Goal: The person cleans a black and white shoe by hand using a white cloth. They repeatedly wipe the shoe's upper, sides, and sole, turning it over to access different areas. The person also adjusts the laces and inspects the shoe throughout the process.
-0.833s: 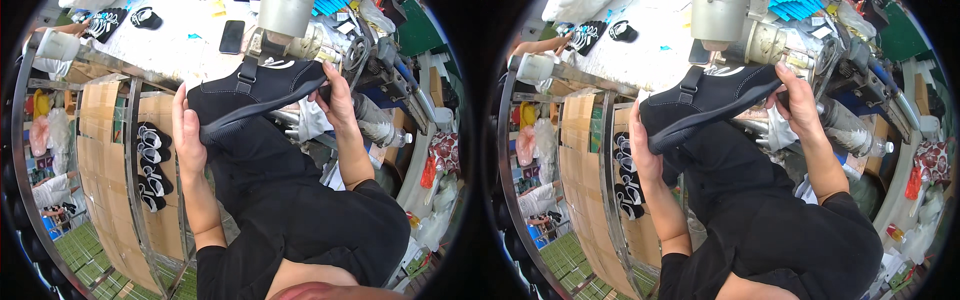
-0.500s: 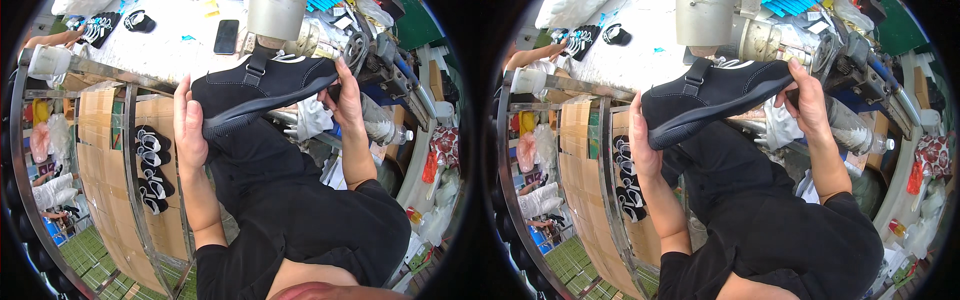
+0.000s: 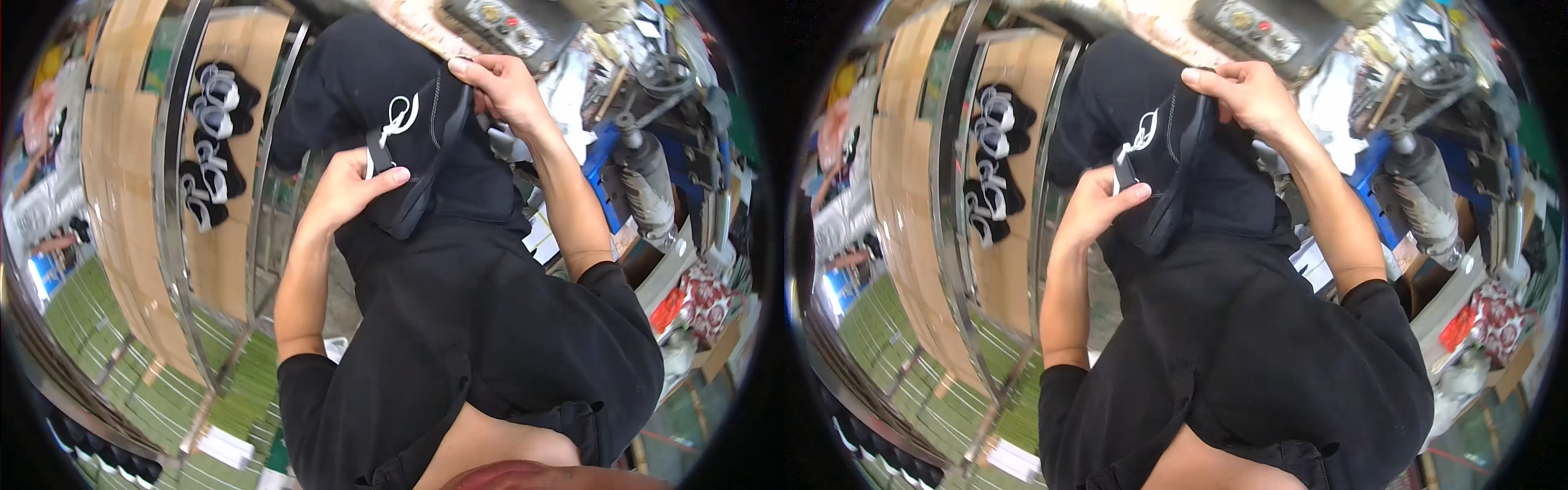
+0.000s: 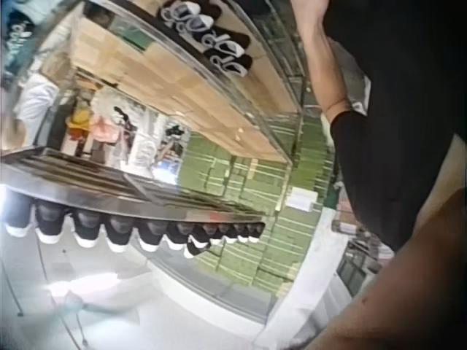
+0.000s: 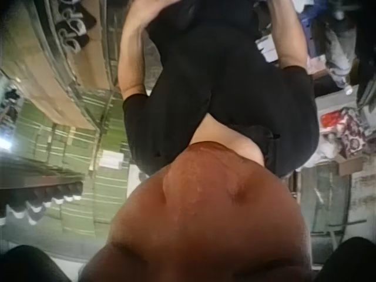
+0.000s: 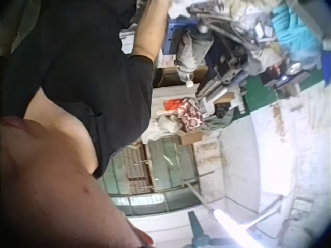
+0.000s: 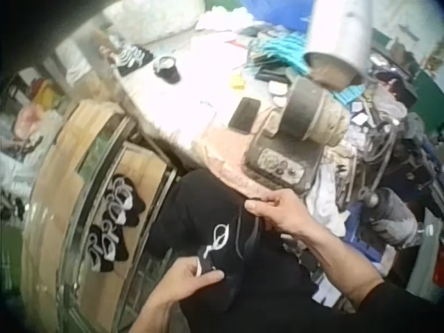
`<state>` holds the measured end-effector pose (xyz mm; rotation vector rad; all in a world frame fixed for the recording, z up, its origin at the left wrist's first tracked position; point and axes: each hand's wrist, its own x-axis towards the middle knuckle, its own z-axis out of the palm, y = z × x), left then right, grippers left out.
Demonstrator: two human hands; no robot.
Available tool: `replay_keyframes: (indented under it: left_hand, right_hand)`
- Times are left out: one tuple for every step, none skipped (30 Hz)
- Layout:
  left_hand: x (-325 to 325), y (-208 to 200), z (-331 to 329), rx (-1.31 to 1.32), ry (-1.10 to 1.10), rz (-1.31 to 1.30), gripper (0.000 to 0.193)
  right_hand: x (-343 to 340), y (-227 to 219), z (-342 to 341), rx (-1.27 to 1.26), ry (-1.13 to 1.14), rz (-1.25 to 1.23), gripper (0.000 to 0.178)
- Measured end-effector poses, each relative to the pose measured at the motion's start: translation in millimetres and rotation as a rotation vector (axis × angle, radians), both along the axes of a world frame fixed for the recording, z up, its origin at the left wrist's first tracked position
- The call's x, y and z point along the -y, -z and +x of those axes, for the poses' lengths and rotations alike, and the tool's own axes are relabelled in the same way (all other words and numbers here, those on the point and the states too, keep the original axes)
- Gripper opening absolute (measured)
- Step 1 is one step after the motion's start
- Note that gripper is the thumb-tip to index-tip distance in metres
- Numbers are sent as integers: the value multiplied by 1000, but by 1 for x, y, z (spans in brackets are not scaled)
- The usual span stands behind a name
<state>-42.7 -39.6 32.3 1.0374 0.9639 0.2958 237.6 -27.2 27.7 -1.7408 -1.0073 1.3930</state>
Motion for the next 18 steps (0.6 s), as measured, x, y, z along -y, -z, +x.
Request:
replay_keyframes:
  left_hand:
    - [4, 3, -12, -62, 82, -28, 18]
    - [10, 4, -16, -35, 23, -87, 18]
    - [18, 7, -18, 2, -34, -150, 18]
    - [24, 9, -19, 39, -89, -212, 18]
    - [20, 7, -24, 69, -37, -243, 23]
    - [24, 11, -27, 99, -67, -297, 27]
    - [26, 17, -28, 50, -66, -264, 28]
    - [29, 24, -28, 4, -59, -234, 30]
    - [30, 25, -25, 37, -68, -278, 30]
    - [30, 23, -20, 71, -75, -320, 29]
    - [30, 21, -15, 106, -74, -365, 29]
    - [28, 24, -15, 69, -49, -372, 30]
    - [27, 29, -17, 32, -23, -379, 31]
    - [25, 26, -17, 1, 12, -363, 31]
    - [23, 24, -17, -28, 44, -347, 32]
    - [27, 25, -16, -36, 43, -334, 31]
    - [28, 25, -15, -47, 43, -315, 30]
    - [28, 25, -14, -59, 48, -285, 29]
  right_hand:
    - [-2, 8, -8, -15, -57, -37, 39]
    - [-1, 14, -13, -26, -103, -71, 37]
    - [5, 18, -19, -55, -57, -20, 37]
    - [12, 21, -24, -84, -7, 30, 39]
    - [22, 23, -26, -14, 104, 116, 48]
    - [28, 24, -19, -13, 98, 71, 69]
    - [38, 24, -13, -14, 86, 131, 59]
    - [49, 21, -11, -13, 78, 190, 49]
    - [58, 16, -12, -40, 34, 186, 43]
    - [66, 10, -13, -68, -7, 181, 38]
    - [75, 0, -12, -93, -41, 173, 32]
    - [82, -11, -18, -78, -72, 189, 28]
    - [89, -13, -24, 17, -136, 300, 25]
    - [95, -15, -28, 111, -195, 413, 23]
    - [96, -23, -26, 466, -394, 526, 22]
    - [100, -30, -36, 415, -370, 532, 26]
    - [101, -29, -38, 418, -410, 559, 29]
    - [101, -27, -41, 420, -451, 587, 32]
